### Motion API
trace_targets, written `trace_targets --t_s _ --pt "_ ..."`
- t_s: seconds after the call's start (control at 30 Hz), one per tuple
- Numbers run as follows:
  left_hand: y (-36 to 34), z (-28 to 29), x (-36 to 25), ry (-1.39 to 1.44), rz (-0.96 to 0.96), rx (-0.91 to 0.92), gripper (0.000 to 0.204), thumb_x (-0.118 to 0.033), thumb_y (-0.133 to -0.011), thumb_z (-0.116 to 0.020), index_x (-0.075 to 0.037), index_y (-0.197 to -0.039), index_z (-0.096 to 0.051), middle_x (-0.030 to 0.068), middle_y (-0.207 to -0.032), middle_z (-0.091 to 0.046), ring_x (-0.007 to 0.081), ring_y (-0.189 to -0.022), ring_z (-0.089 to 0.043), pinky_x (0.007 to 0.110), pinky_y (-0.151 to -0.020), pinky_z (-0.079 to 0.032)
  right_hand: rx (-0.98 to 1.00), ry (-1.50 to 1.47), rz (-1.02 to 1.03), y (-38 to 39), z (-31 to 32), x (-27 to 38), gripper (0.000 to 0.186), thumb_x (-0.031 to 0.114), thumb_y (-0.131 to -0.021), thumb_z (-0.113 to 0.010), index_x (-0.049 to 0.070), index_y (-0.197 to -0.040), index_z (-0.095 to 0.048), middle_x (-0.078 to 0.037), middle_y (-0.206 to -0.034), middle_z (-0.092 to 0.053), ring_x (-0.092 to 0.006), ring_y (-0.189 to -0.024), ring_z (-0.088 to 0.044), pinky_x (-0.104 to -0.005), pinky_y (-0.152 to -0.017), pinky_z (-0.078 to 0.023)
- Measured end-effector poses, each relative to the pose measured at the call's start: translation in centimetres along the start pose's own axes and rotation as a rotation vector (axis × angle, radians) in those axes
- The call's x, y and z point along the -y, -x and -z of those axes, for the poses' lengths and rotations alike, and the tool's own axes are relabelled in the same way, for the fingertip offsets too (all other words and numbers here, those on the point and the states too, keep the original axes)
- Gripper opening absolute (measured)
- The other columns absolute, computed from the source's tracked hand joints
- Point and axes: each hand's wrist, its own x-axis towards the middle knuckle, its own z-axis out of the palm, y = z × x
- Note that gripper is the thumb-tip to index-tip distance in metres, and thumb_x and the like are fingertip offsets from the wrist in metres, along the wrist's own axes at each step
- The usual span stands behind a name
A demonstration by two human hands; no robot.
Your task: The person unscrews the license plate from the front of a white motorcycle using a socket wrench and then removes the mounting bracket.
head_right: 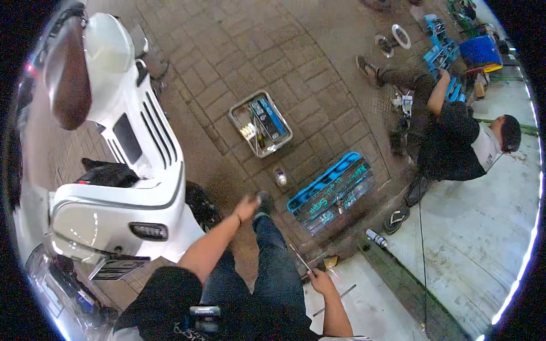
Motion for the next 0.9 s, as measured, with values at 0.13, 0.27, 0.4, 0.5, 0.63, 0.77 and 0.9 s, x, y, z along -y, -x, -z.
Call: trace_targets --t_s 0.13,0.27,0.4,0.5,0.63,0.77,0.9 --pt "13.5 0.6 8.3 -0.109 -0.131 0.263 0.08 -0.056 -0.084 -0.058 0.002 -0.136 -0.037 0.0231 -0.128 -0.051 0.0305 -0.118 -0.052 0.04 -0.097 -0.042 0.0 0.069 0.163 0.9 -0.4 6.8 0.035 0.032 -0.092 -0.054 0.005 -0.112 -0.062 -0.022 -0.099 -0.065 -0.0342 -0.097 -0.062 -0.0419 -0.083 -0.046" --pt "25.9 3.5 9.4 0.658 0.092 0.424 0.067 -0.048 -0.094 -0.048 0.0 -0.138 -0.033 0.017 -0.123 -0.057 0.0276 -0.113 -0.055 0.043 -0.095 -0.044 0.091 -0.008 0.463 5.5 -2.8 15.3 0.035 0.032 -0.093 -0.053 0.005 -0.113 -0.061 -0.019 -0.096 -0.066 -0.0291 -0.091 -0.063 -0.0407 -0.08 -0.047" --pt "33.4 8.8 11.1 0.968 -0.219 0.306 0.047 -0.038 -0.099 -0.039 0.003 -0.122 -0.042 0.0202 -0.115 -0.057 0.0315 -0.101 -0.061 0.045 -0.088 -0.052 0.277 0.044 0.421 17.4 -4.6 27.4 0.036 0.034 -0.094 -0.052 0.008 -0.116 -0.061 -0.02 -0.091 -0.065 -0.0296 -0.08 -0.062 -0.0418 -0.073 -0.046" --pt "39.3 15.4 13.4 0.966 -0.31 0.13 0.04 -0.036 -0.1 -0.038 0.002 -0.109 -0.045 0.0216 -0.109 -0.059 0.0319 -0.099 -0.062 0.044 -0.086 -0.054 0.141 0.254 0.579 22.1 -10.6 29.3 0.042 0.035 -0.089 -0.059 0.009 -0.122 -0.056 -0.02 -0.085 -0.064 -0.0339 -0.075 -0.062 -0.043 -0.07 -0.047" --pt "46.2 23.4 16.1 1.08 -0.317 0.112 0.04 -0.036 -0.1 -0.039 0.004 -0.105 -0.048 0.0205 -0.096 -0.063 0.0327 -0.086 -0.066 0.043 -0.076 -0.057 -0.053 0.443 0.846 31.2 -15.3 30.6 0.061 0.033 -0.079 -0.069 0.007 -0.13 -0.048 -0.02 -0.091 -0.064 -0.0349 -0.084 -0.062 -0.041 -0.076 -0.048" --pt "48.9 27.8 18.0 1.02 -0.375 -0.016 0.039 -0.032 -0.098 -0.045 0.004 -0.113 -0.047 0.0174 -0.094 -0.063 0.0285 -0.078 -0.067 0.038 -0.068 -0.058 0.058 0.096 1.136 38.6 -17.9 33.3 0.075 0.031 -0.07 -0.076 0.004 -0.133 -0.045 -0.02 -0.106 -0.062 -0.0334 -0.096 -0.062 -0.0391 -0.085 -0.047" --pt "47.9 30.7 18.4 1.086 -0.457 -0.032 0.037 -0.031 -0.097 -0.047 0.003 -0.111 -0.047 0.0164 -0.092 -0.063 0.0287 -0.075 -0.067 0.039 -0.064 -0.058 -0.273 0.096 1.104 42.5 -24.1 35.9 0.073 0.019 -0.07 -0.078 0.004 -0.133 -0.045 -0.017 -0.113 -0.061 -0.0325 -0.1 -0.061 -0.0365 -0.086 -0.048"
